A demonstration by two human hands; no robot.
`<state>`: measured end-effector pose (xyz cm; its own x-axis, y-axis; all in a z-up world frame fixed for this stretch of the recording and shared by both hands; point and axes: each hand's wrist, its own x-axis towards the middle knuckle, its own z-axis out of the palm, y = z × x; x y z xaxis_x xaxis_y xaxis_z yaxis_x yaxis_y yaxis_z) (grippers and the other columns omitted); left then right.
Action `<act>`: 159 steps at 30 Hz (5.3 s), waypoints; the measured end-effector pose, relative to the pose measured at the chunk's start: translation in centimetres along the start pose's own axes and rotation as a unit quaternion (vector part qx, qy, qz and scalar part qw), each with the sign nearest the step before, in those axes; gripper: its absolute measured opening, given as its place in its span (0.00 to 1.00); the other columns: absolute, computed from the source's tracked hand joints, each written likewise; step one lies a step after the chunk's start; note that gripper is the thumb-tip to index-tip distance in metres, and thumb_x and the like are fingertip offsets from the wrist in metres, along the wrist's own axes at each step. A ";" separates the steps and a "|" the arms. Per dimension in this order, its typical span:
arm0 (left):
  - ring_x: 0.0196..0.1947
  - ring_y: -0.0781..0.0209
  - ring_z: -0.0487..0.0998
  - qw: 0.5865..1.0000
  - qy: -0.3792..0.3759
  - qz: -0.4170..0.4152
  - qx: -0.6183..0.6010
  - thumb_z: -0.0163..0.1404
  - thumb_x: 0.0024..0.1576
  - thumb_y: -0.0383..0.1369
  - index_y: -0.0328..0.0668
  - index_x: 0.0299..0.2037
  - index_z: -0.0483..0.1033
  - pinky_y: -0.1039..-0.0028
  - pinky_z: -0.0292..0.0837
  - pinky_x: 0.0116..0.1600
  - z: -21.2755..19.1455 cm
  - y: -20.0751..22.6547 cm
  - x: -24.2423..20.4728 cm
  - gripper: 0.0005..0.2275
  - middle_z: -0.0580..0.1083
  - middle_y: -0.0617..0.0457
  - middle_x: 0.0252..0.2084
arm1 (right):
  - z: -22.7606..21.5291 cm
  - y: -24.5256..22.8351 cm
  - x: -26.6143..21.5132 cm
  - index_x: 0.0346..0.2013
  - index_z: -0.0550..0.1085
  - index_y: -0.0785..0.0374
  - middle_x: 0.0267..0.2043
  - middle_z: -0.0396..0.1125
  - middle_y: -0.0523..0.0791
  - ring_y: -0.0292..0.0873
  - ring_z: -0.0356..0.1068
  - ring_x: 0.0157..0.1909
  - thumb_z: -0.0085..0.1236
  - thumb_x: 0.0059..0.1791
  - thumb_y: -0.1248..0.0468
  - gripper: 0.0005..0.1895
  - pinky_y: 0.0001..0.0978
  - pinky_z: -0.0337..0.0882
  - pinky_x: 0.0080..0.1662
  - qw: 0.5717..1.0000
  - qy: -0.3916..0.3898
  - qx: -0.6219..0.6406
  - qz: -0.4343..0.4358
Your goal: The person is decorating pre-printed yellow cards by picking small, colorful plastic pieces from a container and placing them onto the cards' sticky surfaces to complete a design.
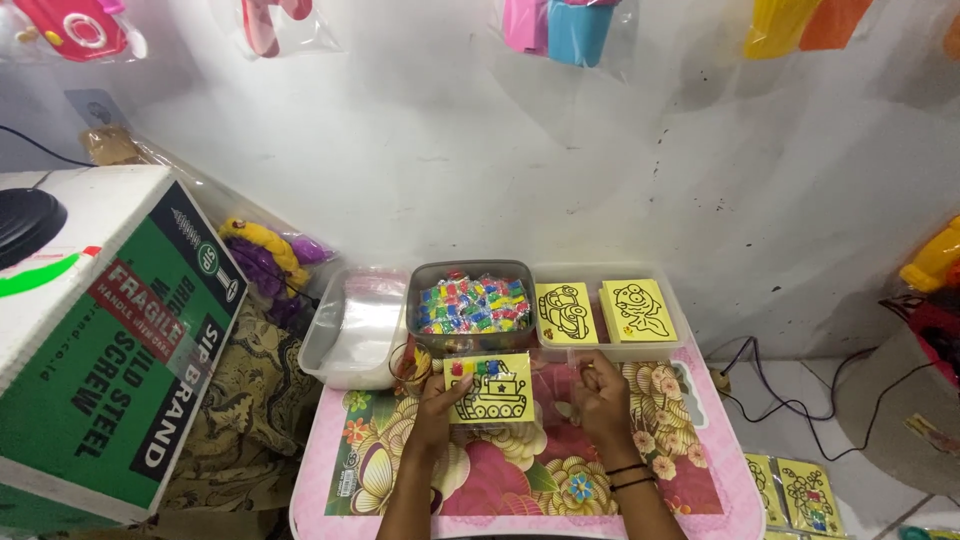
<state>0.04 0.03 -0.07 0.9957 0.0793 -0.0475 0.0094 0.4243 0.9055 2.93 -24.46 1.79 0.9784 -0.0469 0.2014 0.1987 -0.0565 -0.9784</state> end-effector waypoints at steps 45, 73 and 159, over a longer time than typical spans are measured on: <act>0.47 0.53 0.83 1.000 0.021 -0.006 0.007 0.56 0.57 0.33 0.36 0.46 0.83 0.61 0.79 0.53 -0.6 -1.0 0.6 0.11 0.82 0.48 0.43 | 0.2 0.7 0.2 0.19 0.61 0.59 0.21 0.53 0.41 0.36 0.53 0.19 0.40 0.37 0.86 0.17 0.27 0.57 0.18 0.997 0.078 0.011 -0.023; 0.40 0.49 0.86 0.999 -0.037 -0.002 -0.002 0.55 0.57 0.35 0.33 0.41 0.83 0.63 0.84 0.46 0.4 1.1 -0.5 0.12 0.84 0.42 0.41 | 0.5 -1.0 -0.1 0.33 0.82 0.70 0.26 0.76 0.51 0.42 0.77 0.26 0.39 0.48 0.78 0.19 0.30 0.79 0.29 0.981 0.167 -0.068 -0.069; 0.60 0.39 0.69 0.911 -0.116 0.249 0.307 0.45 0.65 0.31 0.23 0.63 0.68 0.55 0.62 0.64 -2.2 0.3 0.8 0.19 0.68 0.31 0.61 | 18.7 -13.2 1.5 0.45 0.82 0.38 0.81 0.41 0.44 0.62 0.30 0.81 0.49 0.34 0.54 0.26 0.75 0.38 0.68 0.647 -0.383 -0.610 -0.252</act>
<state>0.63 2.23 -0.75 0.8825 -0.0999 0.4595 -0.4702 -0.2027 0.8590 2.87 -5.11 14.13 0.6409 0.7654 -0.0590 0.7676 -0.6381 0.0601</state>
